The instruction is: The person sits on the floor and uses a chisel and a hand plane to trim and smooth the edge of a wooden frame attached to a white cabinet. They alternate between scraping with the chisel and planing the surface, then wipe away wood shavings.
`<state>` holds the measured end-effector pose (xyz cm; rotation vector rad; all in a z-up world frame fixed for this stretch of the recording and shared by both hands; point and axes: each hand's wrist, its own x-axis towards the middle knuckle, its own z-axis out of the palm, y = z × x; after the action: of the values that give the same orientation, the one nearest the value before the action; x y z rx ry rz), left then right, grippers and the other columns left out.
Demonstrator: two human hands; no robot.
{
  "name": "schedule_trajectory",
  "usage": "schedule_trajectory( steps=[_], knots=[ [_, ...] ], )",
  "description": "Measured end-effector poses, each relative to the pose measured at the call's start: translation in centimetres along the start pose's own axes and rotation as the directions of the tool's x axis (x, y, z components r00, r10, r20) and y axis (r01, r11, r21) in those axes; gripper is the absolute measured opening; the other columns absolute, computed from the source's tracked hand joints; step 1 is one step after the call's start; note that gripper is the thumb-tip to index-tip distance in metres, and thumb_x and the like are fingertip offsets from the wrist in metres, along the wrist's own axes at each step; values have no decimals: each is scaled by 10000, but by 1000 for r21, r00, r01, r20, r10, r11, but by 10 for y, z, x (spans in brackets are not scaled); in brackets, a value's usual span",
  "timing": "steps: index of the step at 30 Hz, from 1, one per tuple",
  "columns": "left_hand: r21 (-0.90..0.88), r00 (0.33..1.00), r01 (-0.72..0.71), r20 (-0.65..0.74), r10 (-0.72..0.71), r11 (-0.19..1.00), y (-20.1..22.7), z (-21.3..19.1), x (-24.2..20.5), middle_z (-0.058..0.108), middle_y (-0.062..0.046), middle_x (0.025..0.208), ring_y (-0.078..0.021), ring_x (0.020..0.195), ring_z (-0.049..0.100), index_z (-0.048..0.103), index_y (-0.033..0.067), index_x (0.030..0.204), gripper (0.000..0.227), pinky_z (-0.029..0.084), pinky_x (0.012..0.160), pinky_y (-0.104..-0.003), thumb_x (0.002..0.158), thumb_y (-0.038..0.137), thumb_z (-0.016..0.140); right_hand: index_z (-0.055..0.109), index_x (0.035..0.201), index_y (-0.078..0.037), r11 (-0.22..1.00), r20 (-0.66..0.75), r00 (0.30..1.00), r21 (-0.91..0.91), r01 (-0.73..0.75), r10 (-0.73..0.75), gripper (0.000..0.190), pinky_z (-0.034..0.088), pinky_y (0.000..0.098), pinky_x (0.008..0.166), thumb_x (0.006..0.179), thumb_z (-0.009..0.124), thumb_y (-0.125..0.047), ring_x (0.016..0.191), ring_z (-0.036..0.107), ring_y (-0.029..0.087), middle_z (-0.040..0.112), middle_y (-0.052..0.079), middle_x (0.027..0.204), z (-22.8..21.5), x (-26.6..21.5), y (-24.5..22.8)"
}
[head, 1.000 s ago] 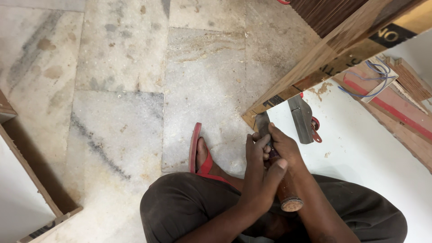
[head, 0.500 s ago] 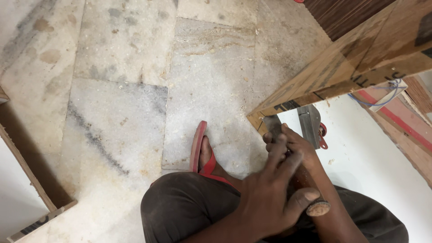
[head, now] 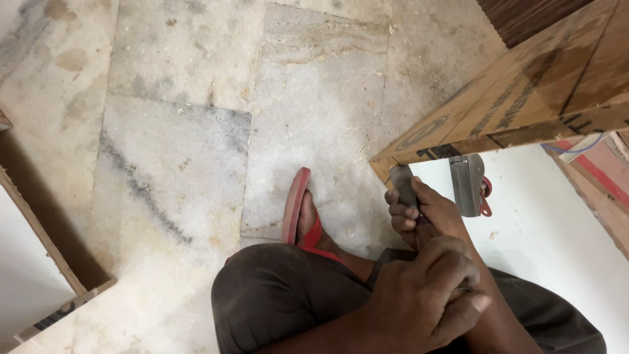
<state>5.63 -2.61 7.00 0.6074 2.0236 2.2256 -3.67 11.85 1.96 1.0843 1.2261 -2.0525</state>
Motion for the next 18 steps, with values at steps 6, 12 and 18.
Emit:
schedule_trajectory(
  steps=[6,12,18],
  knots=[
    [8,996,-56,-74,57,998,-3,1,7,623,-118,1072,-204,737,666,561,54,1016,273,560,633,-320,1108,310,586,492,1085,-35,998,211,977,-57,27,-14,360,377,203,466,1151,466,-388,597,403,65,481,14,800,-4,8,-2],
    [-19,998,-27,-56,26,999,1,-2,7,610,-109,1039,-183,689,651,540,63,968,240,560,638,-316,1091,259,602,475,1046,-84,997,-9,998,-42,59,-60,255,355,190,452,1076,434,-334,554,371,50,553,41,850,-2,11,-5],
    [-8,996,-39,-75,39,999,6,-4,6,611,-115,995,-212,682,649,558,51,970,219,550,618,-341,1056,240,627,490,1071,-36,995,108,989,-12,104,-102,318,391,204,475,1118,436,-346,570,398,62,494,40,818,-2,7,-1]
  ],
)
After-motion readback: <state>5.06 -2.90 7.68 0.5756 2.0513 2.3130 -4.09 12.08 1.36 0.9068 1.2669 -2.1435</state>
